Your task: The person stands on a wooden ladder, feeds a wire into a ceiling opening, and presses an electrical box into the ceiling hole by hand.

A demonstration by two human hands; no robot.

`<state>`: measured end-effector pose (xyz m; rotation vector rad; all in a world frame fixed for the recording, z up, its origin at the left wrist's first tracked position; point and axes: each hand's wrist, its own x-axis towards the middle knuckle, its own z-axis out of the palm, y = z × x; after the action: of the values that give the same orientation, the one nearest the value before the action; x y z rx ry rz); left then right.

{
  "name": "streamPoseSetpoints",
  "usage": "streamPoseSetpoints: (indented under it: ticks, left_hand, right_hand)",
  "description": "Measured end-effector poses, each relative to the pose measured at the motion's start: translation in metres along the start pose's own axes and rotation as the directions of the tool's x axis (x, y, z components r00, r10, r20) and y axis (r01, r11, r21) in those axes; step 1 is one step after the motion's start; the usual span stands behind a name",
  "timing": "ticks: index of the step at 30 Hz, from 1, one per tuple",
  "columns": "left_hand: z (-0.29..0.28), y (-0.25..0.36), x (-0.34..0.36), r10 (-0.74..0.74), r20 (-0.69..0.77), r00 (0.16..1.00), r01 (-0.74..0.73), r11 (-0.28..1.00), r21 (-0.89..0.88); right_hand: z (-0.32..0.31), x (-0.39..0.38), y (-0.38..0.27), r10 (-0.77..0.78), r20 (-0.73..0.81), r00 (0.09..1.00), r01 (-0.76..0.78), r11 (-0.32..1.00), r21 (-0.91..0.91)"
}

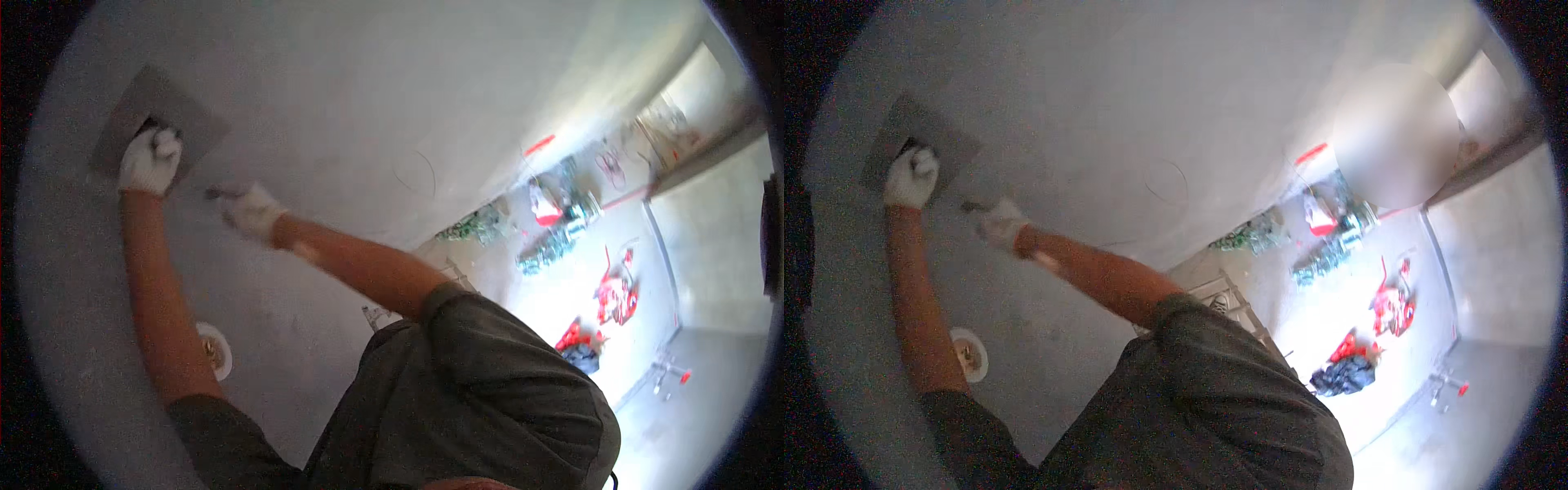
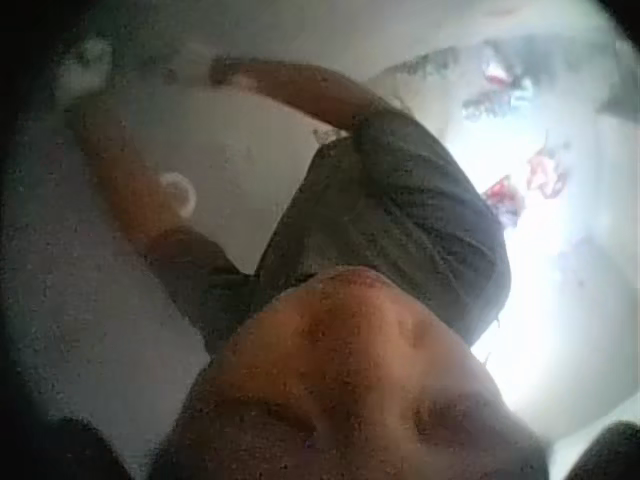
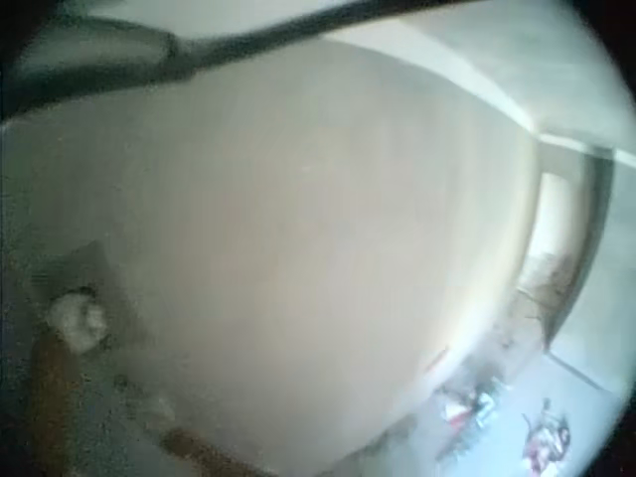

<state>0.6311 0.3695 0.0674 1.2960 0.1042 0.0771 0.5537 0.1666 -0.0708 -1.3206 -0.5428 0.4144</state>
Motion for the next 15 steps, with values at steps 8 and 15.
streamPoseSetpoints:
  ticks: [8,15]
  left_hand:
    - [0.007,0.015,0.001,-0.299,0.120,0.947,0.321,0.845,-0.427]
    - [0.026,0.010,-0.003,-0.234,0.015,0.972,0.228,0.930,-0.287]
  right_hand:
    - [0.037,0.019,0.003,0.117,-0.023,0.993,-0.100,0.926,0.364]
    - [0.064,0.037,0.011,0.030,-0.198,0.980,0.043,0.934,0.354]
